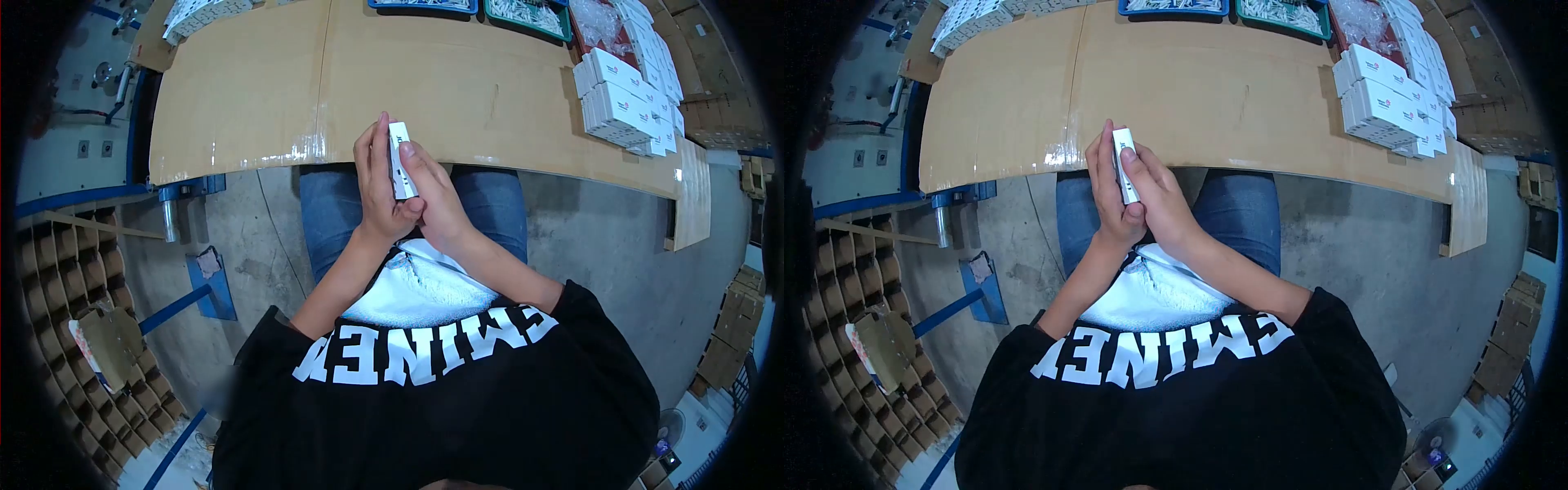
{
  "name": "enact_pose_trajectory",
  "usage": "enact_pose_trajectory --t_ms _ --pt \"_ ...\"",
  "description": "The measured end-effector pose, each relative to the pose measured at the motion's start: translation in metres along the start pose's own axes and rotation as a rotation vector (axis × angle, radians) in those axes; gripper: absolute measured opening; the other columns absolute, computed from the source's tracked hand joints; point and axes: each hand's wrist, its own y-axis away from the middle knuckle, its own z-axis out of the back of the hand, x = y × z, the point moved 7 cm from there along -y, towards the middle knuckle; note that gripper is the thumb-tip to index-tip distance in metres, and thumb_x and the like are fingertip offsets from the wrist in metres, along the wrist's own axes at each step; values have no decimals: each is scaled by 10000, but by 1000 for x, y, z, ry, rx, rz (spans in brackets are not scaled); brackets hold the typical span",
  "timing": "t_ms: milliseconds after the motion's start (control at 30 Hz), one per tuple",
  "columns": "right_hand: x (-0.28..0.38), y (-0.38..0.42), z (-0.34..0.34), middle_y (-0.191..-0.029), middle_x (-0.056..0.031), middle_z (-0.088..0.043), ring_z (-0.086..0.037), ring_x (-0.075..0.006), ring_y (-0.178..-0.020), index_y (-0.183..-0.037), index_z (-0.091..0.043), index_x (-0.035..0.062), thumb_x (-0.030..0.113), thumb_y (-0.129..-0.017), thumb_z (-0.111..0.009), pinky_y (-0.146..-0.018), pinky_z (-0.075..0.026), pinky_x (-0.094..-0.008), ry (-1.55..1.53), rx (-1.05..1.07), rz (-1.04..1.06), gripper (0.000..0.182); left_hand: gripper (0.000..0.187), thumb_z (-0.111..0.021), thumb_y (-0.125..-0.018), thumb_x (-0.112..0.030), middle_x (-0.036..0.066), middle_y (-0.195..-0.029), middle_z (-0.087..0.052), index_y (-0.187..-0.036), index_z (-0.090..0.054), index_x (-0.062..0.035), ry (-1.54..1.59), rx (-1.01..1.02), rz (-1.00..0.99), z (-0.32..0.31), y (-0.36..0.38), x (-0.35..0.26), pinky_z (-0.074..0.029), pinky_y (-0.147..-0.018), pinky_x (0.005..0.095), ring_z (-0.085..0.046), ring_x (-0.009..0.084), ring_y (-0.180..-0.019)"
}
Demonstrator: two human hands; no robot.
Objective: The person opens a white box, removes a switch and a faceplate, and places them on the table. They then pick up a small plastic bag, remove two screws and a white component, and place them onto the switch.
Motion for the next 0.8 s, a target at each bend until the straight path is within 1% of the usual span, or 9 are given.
enact_pose_trajectory --t_ms 133,200,233,300,333,400,533,633,800 --pt "-1 3 -5 -1056 -14 -641 -560 -55 -946 -1324 -603 4 446 -1103 -477 -830 -460 -209 -16 26 23 511 1241 -434 -818 -924 305 -1426 -460 -1489 -400 119 3 -57 43 6 5 9 -427 -1069 484 -494 405 -1286" --pt "-1 3 -5 -933 3 -627 -555 -51 -845 -1218 -635 6 446 -1114 -444 -759 -463 -217 65 27 29 491 1192 -487 -826 -895 301 -1389 -505 -1435 -466 129 -19 -95 10 9 6 10 -467 -1033 476 -535 396 -1249" --pt "1 5 -5 -933 3 -627 -555 -51 -845 -1218 -635 6 446 -1114 -444 -759 -463 -217 64 26 28 491 1095 -524 -877 -820 302 -1338 -545 -1408 -489 138 10 -139 -18 11 7 6 -479 -1022 475 -561 399 -1218" --pt "2 10 -5 -820 18 -591 -527 -51 -731 -1095 -641 12 436 -1126 -409 -679 -449 -228 108 21 -72 484 1047 -514 -904 -780 304 -1330 -547 -1404 -491 139 -2 -137 -20 11 8 5 -482 -1017 475 -568 401 -1208" --pt "-1 10 -5 -820 18 -591 -527 -51 -731 -1095 -641 12 436 -1126 -409 -679 -449 -228 107 20 -71 484 999 -504 -930 -741 305 -1323 -549 -1400 -492 141 -14 -136 -23 12 9 5 -486 -1012 475 -575 402 -1198" --pt "1 9 -5 -773 20 -565 -506 -51 -676 -1036 -630 13 413 -1136 -377 -634 -433 -233 167 17 75 483 964 -487 -945 -711 306 -1311 -553 -1393 -496 143 -5 -143 -17 11 12 2 -487 -1009 475 -579 404 -1189" --pt "3 15 -5 -781 8 -568 -505 -57 -693 -1009 -622 9 394 -1140 -361 -638 -431 -237 201 12 37 484 941 -447 -960 -696 305 -1296 -553 -1384 -500 142 14 -168 -7 9 13 -2 -488 -1003 473 -581 402 -1181" --pt "1 15 -4 -780 3 -567 -506 -70 -706 -997 -621 2 391 -1141 -349 -647 -434 -248 204 -16 108 496 941 -444 -960 -696 305 -1305 -545 -1390 -496 139 25 -192 -22 9 15 -2 -487 -1003 472 -579 401 -1182" --pt "3 14 -4 -811 -26 -597 -536 -93 -768 -1010 -633 -9 421 -1139 -333 -711 -461 -272 253 -18 76 540 964 -438 -954 -718 302 -1312 -535 -1404 -485 133 23 -191 3 10 15 -2 -473 -1019 473 -568 399 -1193"
